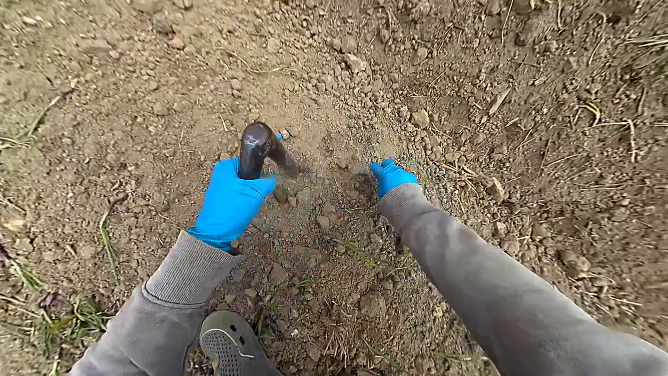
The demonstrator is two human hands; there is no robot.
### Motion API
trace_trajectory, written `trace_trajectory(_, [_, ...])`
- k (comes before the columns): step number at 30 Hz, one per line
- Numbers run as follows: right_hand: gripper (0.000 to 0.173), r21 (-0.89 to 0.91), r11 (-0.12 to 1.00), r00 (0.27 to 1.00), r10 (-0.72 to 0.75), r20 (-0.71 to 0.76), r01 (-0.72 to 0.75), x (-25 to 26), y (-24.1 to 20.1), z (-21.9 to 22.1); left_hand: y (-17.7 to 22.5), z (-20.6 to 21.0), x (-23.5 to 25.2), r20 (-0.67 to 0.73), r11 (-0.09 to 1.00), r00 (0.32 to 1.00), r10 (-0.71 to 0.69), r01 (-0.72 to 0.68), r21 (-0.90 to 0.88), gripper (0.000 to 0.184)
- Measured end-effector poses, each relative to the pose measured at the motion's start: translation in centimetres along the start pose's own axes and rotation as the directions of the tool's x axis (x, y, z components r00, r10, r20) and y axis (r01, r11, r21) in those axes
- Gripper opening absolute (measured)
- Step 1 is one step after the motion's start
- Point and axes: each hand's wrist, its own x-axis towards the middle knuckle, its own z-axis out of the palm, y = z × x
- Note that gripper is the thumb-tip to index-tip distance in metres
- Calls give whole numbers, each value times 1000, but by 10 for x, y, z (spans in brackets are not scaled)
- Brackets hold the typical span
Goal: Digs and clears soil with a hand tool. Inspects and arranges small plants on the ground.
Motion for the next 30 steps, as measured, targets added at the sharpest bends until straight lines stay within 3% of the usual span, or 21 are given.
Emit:
trace_trajectory(3, [44, -24, 1000, 1000, 11, -25, -12, -4, -22, -15, 5, -25, 22, 58, 994, 998, -22, 28, -102, 34])
trace_trajectory(7, [35, -99, 988, 992, -121, -15, 119, 18, -50, -27, 70, -31, 22, 8, 957, 972, 236, -231, -178, 40])
trace_trajectory(9, [44, -114, 977, 983, -185, -13, 182, 28, -70, -42, 86, -20, 33, -27, 954, 964, 266, -267, -138, 38])
trace_trajectory(11, [55, -93, 963, 965, -258, -53, 252, 40, -91, -59, 76, -3, 54, -36, 986, 986, 160, -158, 44, 22])
trace_trajectory(14, [35, -81, 947, 939, -320, -127, 312, 47, -130, -81, 37, 16, 77, -3, 947, 993, -120, 115, 300, 10])
trace_trajectory(16, [26, -45, 948, 941, -319, -110, 316, 52, -155, -84, 26, 11, 72, 16, 953, 992, -127, 117, 280, 9])
trace_trajectory(20, [28, -166, 931, 941, -300, 158, 325, 55, -204, -54, 50, -36, 7, 9, 999, 1000, -16, 16, 45, 9])
trace_trajectory(21, [36, -269, 909, 939, -265, 218, 319, 59, -211, -48, 56, -56, -19, 64, 999, 998, 26, -29, 44, 25])
trace_trajectory(22, [42, -349, 879, 941, -266, 209, 326, 59, -213, -43, 58, -79, -46, 166, 992, 983, 72, -89, 94, 53])
trace_trajectory(23, [43, -378, 867, 946, -305, 112, 324, 54, -209, -35, 59, -102, -71, 255, 972, 965, 53, -108, 209, 70])
trace_trajectory(24, [39, -337, 880, 921, -381, -79, 335, 50, -202, -25, 67, -123, -95, 304, 929, 952, -50, -67, 363, 76])
trace_trajectory(25, [39, -297, 897, 899, -393, -194, 328, 42, -205, -25, 83, -143, -117, 318, 857, 912, -260, 66, 512, 72])
trace_trajectory(26, [38, -261, 905, 875, -402, -269, 335, 32, -215, -25, 98, -161, -135, 295, 774, 826, -480, 242, 585, 67])
trace_trajectory(28, [34, -235, 867, 820, -494, -287, 440, 9, -257, -18, 40, -217, -194, 336, 882, 908, -249, 70, 465, 65])
trace_trajectory(30, [35, -254, 752, 751, -649, -122, 608, -17, -322, -14, -11, -241, -247, 193, 952, 976, -103, 40, 302, 63])
